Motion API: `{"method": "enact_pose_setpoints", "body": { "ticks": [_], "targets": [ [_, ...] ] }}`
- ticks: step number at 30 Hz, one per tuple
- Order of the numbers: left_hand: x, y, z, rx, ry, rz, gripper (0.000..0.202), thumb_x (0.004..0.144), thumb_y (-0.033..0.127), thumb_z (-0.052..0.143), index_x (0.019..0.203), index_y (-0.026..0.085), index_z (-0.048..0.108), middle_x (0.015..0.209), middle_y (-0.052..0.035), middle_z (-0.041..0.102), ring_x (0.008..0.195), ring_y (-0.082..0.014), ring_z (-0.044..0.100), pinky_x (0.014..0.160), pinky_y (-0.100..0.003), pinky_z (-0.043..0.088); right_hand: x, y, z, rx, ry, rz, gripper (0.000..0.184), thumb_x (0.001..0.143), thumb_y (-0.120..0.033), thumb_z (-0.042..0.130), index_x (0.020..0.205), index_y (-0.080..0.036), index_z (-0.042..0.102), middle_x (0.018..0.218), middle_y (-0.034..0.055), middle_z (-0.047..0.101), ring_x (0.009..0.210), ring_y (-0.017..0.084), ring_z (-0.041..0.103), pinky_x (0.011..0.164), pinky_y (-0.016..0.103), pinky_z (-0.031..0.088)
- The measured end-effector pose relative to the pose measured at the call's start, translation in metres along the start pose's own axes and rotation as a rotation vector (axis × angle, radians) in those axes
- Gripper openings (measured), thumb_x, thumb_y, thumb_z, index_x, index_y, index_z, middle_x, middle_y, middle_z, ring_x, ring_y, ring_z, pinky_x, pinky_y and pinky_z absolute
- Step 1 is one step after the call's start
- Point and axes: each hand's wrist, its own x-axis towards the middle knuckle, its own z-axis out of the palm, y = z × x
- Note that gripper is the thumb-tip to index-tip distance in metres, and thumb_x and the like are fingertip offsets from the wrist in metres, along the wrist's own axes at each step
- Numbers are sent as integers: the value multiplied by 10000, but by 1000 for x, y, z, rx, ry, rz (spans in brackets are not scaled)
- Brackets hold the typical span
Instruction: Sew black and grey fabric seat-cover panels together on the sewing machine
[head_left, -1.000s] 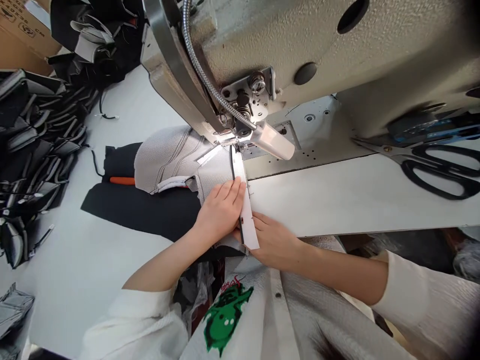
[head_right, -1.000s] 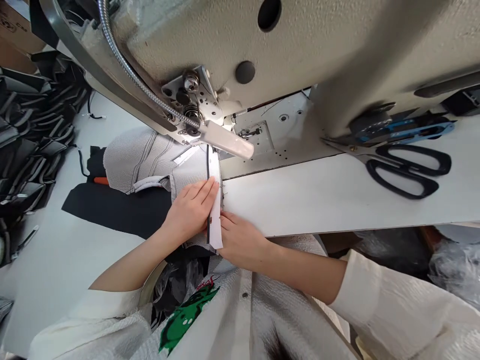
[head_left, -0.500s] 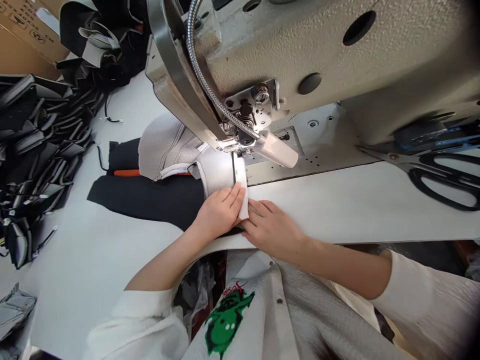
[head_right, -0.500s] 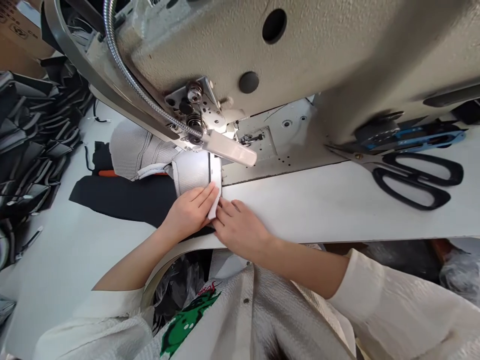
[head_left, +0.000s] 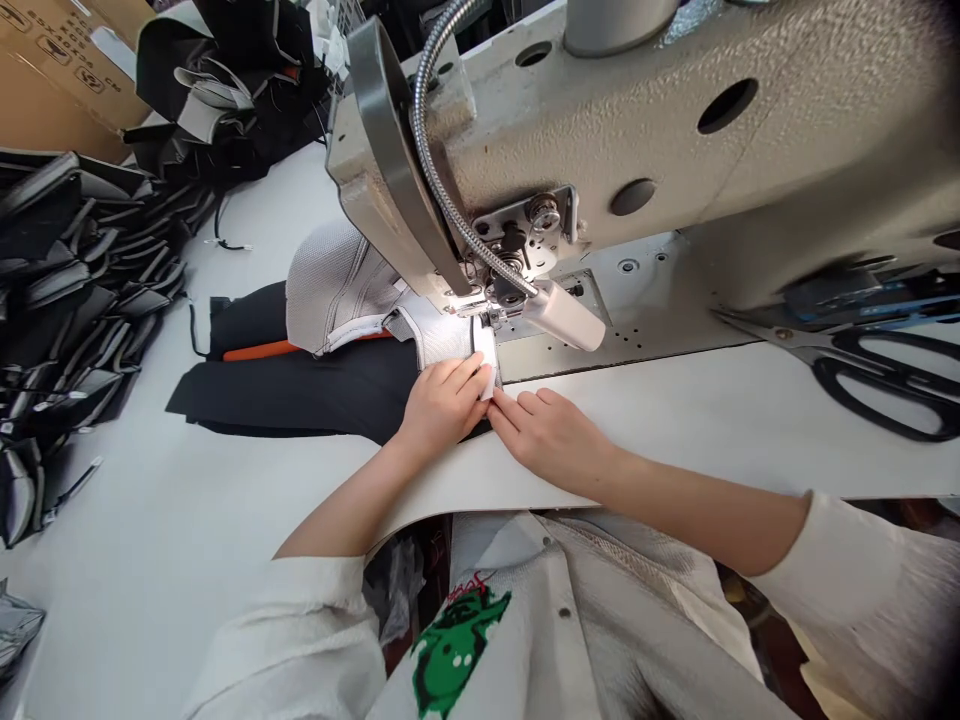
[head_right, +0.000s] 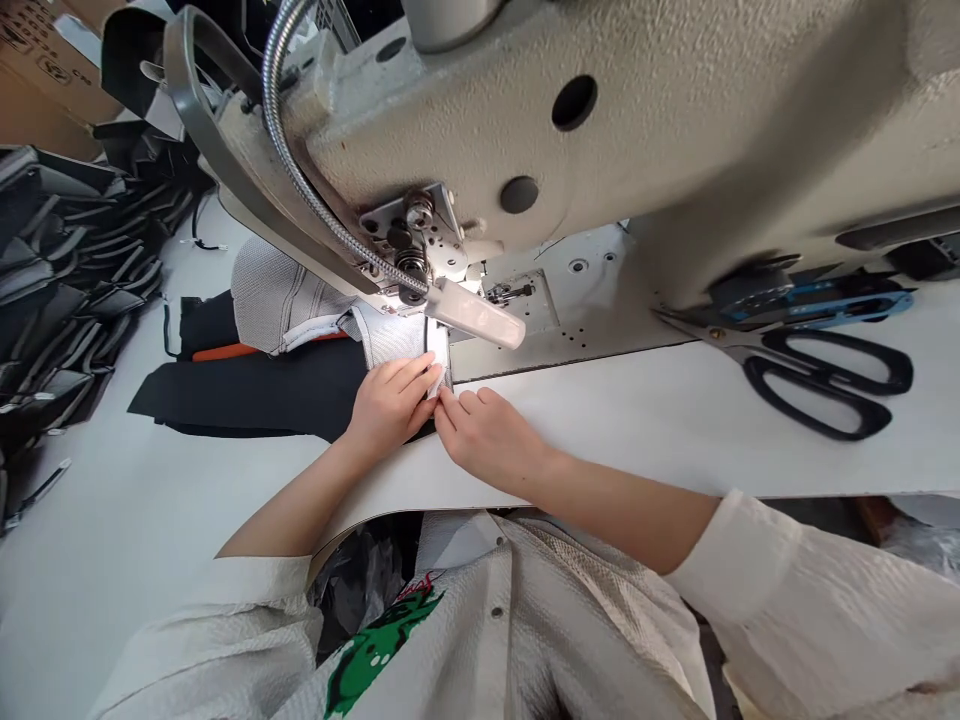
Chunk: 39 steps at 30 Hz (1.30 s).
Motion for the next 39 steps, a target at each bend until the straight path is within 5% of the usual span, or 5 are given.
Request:
{"method": "enact_pose_setpoints", "body": {
  "ticks": [14, 20, 26, 32, 39],
  "targets": [
    [27, -31, 8, -156, 12, -67, 304, 928, 383, 438, 948, 254, 713, 1104, -74, 613, 1058, -229, 506, 887, -374, 392, 14, 21, 11, 63, -77, 56, 341, 897, -130, 396, 1169, -29, 575, 1037, 150, 614, 703, 166, 517, 578, 321, 328],
    [11, -29, 8, -106, 15, -30, 334, 924, 304, 409, 1155, 246, 644, 1138, -96, 603, 1045, -233, 500, 881, -380, 396, 17, 21, 14, 54, -81, 68, 396, 932, -206, 376, 1242, -28, 545, 1267, 191, 552, 673, 157, 556, 547, 314, 347],
    [30, -54, 19, -75, 9, -6, 343, 888, 253, 417, 1109, 257, 679, 1067, -98, 620, 1041, -250, 509, 878, -408, 389, 26, 20, 17, -2, -151, 95, 451, 931, -250, 370, 1307, -41, 506, 1384, 242, 442, 552, 129, 520, 496, 309, 304],
    [48, -78, 36, -47, 116, 33, 318, 844, 198, 441, 1013, 256, 704, 910, -86, 646, 941, -259, 536, 826, -423, 390, 22, 22, 19, 69, -61, 103, 335, 923, -198, 403, 1163, -137, 628, 1332, 111, 542, 626, 121, 543, 570, 298, 363],
    [54, -81, 39, -19, 161, 24, 213, 808, 182, 482, 788, 194, 694, 799, -95, 605, 906, -265, 540, 793, -411, 403, 23, 25, 14, 99, -71, 117, 331, 928, -222, 413, 1174, -156, 624, 1325, 91, 550, 668, 134, 566, 597, 291, 393]
  ]
}}
